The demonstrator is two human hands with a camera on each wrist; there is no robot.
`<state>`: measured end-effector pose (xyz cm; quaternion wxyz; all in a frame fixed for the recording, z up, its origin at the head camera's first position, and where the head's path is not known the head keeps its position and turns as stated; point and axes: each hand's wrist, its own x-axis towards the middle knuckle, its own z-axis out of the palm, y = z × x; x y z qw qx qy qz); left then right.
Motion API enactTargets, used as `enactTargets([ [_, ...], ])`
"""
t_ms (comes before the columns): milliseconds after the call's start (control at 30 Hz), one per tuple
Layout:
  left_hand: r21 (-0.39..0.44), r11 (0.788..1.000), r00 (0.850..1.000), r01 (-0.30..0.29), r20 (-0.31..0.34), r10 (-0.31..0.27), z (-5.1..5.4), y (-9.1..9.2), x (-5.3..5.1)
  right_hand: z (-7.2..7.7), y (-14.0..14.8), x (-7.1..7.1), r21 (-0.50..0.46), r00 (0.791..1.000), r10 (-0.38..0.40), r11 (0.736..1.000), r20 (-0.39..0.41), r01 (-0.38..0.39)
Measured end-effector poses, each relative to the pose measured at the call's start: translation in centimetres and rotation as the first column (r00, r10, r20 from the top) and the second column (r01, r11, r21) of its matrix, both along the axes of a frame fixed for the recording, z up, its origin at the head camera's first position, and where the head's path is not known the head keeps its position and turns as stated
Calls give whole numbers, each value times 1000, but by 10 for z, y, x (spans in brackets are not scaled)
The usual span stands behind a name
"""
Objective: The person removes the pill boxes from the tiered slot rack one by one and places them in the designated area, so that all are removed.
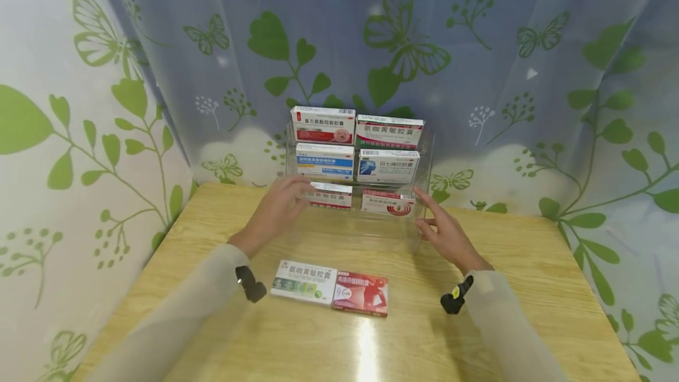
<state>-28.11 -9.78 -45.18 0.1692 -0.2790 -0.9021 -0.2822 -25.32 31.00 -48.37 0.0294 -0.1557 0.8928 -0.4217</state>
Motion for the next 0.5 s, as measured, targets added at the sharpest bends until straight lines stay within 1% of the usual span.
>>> enactTargets([
  [33,-16,1000,1000,-9,-29,9,1,-2,-2,0,0,0,0,1000,-2,1000,3,2],
  [167,-106,993,997,-52,-68,45,4,-4,-6,0,1,0,5,1000,-13,1000,11,13],
  [300,-196,977,992,-87,-108,66,5,-1,-7,-1,0,0,9,1000,-20,1000,15,20],
  [400,-233,965,985,-121,-151,87,5,3,-8,-2,0,-1,13,1000,-21,1000,10,21],
  [500,-267,951,978,-158,-178,113,7,5,-9,-2,0,-2,18,1000,-24,1000,7,23],
])
